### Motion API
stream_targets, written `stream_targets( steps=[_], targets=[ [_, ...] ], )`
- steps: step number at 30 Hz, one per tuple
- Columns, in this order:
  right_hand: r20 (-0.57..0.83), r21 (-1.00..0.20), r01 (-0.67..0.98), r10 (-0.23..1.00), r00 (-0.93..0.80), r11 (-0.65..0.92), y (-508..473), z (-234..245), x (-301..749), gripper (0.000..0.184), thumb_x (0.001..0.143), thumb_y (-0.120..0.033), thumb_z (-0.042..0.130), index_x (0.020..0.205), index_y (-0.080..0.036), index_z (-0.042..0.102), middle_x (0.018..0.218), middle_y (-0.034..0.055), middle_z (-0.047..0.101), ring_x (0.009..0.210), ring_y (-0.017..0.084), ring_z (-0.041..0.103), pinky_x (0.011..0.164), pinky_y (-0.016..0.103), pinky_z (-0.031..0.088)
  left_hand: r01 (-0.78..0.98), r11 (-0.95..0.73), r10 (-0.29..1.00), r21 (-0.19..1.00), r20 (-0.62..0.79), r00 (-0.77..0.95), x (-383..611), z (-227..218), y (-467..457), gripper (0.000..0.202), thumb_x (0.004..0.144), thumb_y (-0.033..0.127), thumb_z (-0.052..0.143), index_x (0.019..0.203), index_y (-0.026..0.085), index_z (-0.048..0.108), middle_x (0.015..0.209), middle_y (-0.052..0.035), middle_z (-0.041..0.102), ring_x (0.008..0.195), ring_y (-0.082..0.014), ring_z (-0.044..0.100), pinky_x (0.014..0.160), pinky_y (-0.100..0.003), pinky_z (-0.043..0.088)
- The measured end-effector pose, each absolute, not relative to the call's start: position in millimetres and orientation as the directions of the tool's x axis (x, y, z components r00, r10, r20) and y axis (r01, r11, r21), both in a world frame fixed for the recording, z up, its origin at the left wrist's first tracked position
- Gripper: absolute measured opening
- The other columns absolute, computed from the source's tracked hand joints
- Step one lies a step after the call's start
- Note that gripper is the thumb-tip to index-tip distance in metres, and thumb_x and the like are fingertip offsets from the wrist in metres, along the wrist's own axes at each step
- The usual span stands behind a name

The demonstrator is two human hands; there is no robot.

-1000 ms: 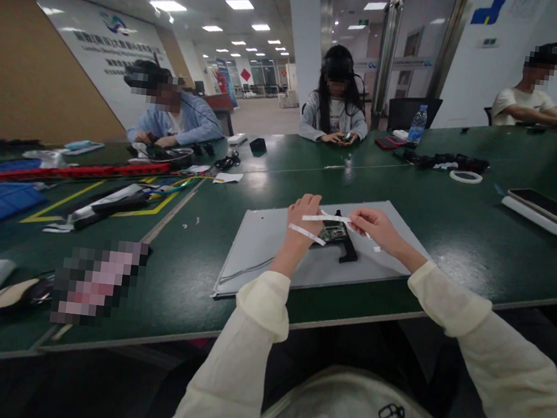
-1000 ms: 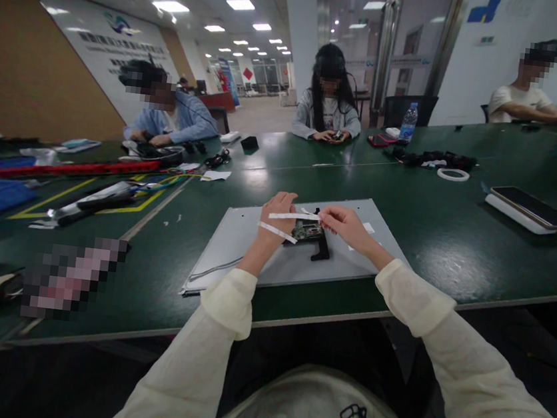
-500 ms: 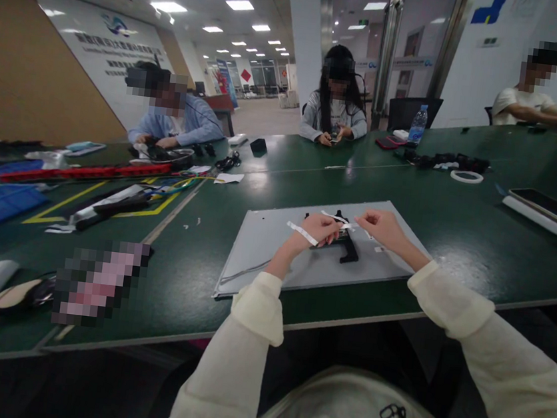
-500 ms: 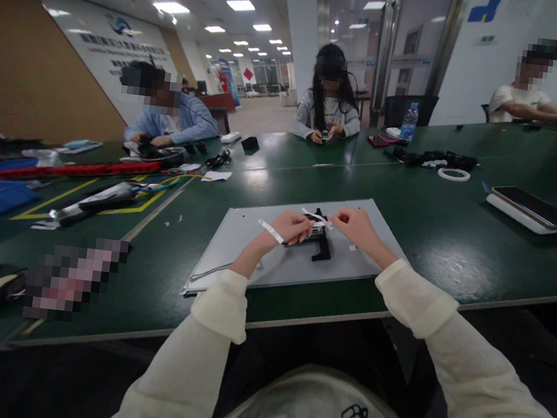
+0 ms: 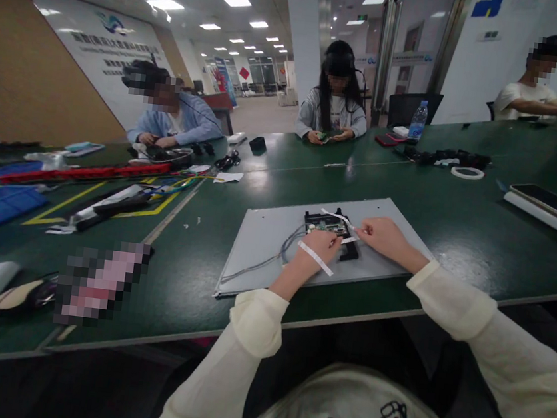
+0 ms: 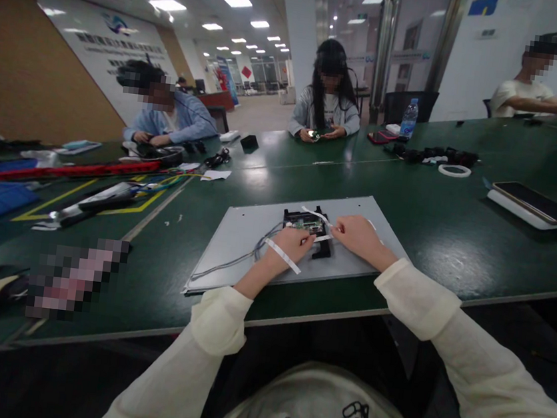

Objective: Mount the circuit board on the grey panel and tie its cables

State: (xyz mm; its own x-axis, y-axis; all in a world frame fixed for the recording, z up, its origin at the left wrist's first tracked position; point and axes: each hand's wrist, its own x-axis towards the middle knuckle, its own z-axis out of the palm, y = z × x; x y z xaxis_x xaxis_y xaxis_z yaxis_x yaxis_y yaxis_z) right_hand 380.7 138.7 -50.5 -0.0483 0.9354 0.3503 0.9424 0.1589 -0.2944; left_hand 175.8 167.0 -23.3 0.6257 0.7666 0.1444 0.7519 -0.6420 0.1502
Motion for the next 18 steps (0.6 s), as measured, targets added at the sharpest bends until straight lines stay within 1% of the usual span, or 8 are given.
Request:
stream_targets(
  steps=[2, 5, 11, 14, 18],
  targets=[
    [0.333, -0.258, 0.955, 0.941, -0.055, 0.147, 138, -51, 380, 0.033, 0.090, -0.039, 0.052, 0.066, -0.017, 0.056, 0.065, 0.0037, 0.061, 0.063, 0.014, 0.051, 0.058, 0.025, 0.024, 0.780, -0.616, 0.787, 0.108, 0.117, 0.605, 177, -23, 165, 0.038, 0.094, 0.033, 0.040, 0.077, 0.016, 0.070, 0.081, -0.0098, 0.071, 0.082, -0.0208, 0.066, 0.072, -0.028, 0.046],
    [0.313, -0.212, 0.969, 0.948, -0.058, 0.129, 136, -50, 377, 0.034, 0.091, -0.041, 0.051, 0.068, -0.017, 0.058, 0.067, 0.0040, 0.063, 0.065, 0.015, 0.054, 0.058, 0.025, 0.025, 0.792, -0.606, 0.795, 0.078, 0.103, 0.598, 179, -22, 162, 0.036, 0.093, 0.032, 0.041, 0.081, 0.016, 0.072, 0.086, -0.0104, 0.072, 0.086, -0.0217, 0.067, 0.074, -0.029, 0.048],
    [0.276, -0.082, 0.991, 0.958, -0.075, 0.102, 131, -48, 367, 0.031, 0.091, -0.039, 0.051, 0.071, -0.017, 0.062, 0.075, 0.0052, 0.067, 0.071, 0.016, 0.058, 0.057, 0.026, 0.024, 0.795, -0.606, 0.795, 0.020, 0.043, 0.605, 182, -20, 159, 0.037, 0.092, 0.036, 0.043, 0.086, 0.014, 0.073, 0.089, -0.0127, 0.072, 0.088, -0.0232, 0.068, 0.078, -0.031, 0.050],
    [0.246, -0.021, 0.995, 0.965, -0.089, 0.097, 129, -44, 362, 0.030, 0.092, -0.038, 0.050, 0.076, -0.017, 0.065, 0.081, 0.0067, 0.069, 0.074, 0.018, 0.061, 0.058, 0.026, 0.026, 0.797, -0.605, 0.796, 0.001, 0.036, 0.604, 184, -21, 159, 0.038, 0.092, 0.037, 0.044, 0.089, 0.014, 0.074, 0.091, -0.0126, 0.072, 0.091, -0.0228, 0.067, 0.080, -0.030, 0.050],
    [0.231, 0.027, 0.995, 0.968, -0.103, 0.099, 126, -37, 359, 0.030, 0.091, -0.037, 0.049, 0.080, -0.017, 0.068, 0.086, 0.0087, 0.070, 0.077, 0.020, 0.063, 0.058, 0.026, 0.029, 0.798, -0.602, 0.797, -0.027, 0.032, 0.603, 183, -21, 158, 0.040, 0.092, 0.039, 0.043, 0.091, 0.014, 0.074, 0.093, -0.0136, 0.072, 0.092, -0.0238, 0.068, 0.080, -0.031, 0.051]
  ],
)
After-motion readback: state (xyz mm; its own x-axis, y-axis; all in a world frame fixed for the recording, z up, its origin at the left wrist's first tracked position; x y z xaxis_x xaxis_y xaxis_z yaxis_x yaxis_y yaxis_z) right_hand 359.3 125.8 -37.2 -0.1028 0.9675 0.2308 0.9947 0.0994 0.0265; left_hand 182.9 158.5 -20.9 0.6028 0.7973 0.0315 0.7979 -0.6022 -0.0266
